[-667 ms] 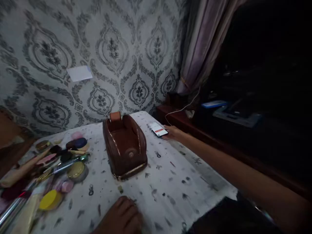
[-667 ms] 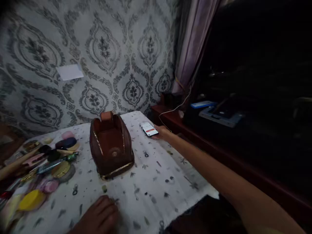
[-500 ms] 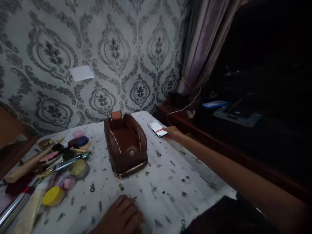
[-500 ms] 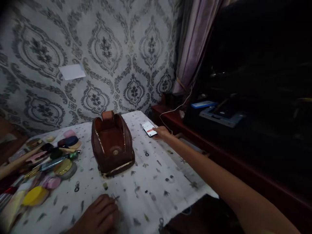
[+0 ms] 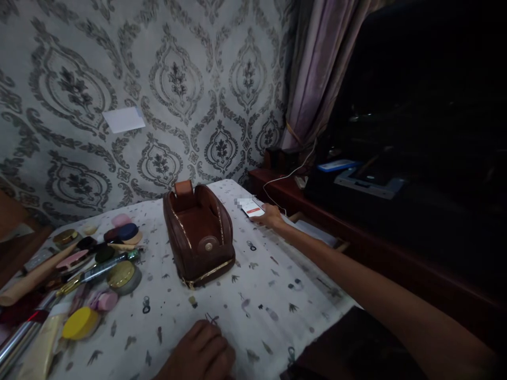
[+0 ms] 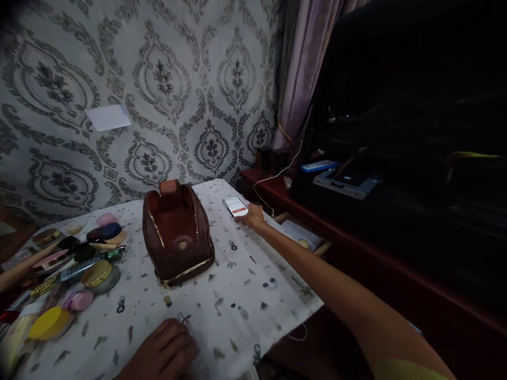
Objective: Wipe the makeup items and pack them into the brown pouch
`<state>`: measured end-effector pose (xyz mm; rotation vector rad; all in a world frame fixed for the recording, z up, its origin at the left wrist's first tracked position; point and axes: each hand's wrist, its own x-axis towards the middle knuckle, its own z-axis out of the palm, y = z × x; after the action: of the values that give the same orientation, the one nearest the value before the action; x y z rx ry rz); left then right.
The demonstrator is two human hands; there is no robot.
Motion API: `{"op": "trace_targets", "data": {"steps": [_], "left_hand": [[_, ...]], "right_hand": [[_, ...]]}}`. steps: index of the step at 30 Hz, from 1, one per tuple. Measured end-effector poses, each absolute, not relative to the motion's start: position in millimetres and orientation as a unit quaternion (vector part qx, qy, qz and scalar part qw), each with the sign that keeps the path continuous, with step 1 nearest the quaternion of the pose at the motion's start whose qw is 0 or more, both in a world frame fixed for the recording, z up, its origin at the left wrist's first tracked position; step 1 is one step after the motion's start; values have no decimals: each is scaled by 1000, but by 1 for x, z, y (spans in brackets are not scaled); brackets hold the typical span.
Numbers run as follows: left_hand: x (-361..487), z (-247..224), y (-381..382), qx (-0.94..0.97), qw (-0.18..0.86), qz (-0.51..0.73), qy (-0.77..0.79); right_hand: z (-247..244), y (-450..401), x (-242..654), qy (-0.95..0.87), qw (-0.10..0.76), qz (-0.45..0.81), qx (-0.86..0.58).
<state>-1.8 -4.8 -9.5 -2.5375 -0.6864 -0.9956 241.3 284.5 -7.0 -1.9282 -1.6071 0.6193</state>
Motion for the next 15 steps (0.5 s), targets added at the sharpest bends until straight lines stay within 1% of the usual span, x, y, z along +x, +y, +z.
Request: {"op": "trace_targets", "data": {"steps": [4, 8, 10, 13, 14, 15], "left_hand": [[9, -12, -6, -890, 162, -358, -230], [16, -11, -6, -893, 142, -352, -242], [15, -1, -6, -888, 145, -360, -247], [5, 30, -15, -885, 148, -364, -250], [-1, 42, -21, -894, 132, -339, -261], [-8, 52, -28, -888, 137, -332, -286]], "right_hand": [[-6, 279, 237, -618, 259, 196, -716], [-6, 277, 236, -627, 254, 193, -710], [-6, 276, 238, -629, 261, 196, -705], [-8, 272, 243, -634, 287, 194, -692], [-8, 269, 244, -636, 298, 191, -686], [-9, 265, 246, -639, 309, 186, -679]]}}
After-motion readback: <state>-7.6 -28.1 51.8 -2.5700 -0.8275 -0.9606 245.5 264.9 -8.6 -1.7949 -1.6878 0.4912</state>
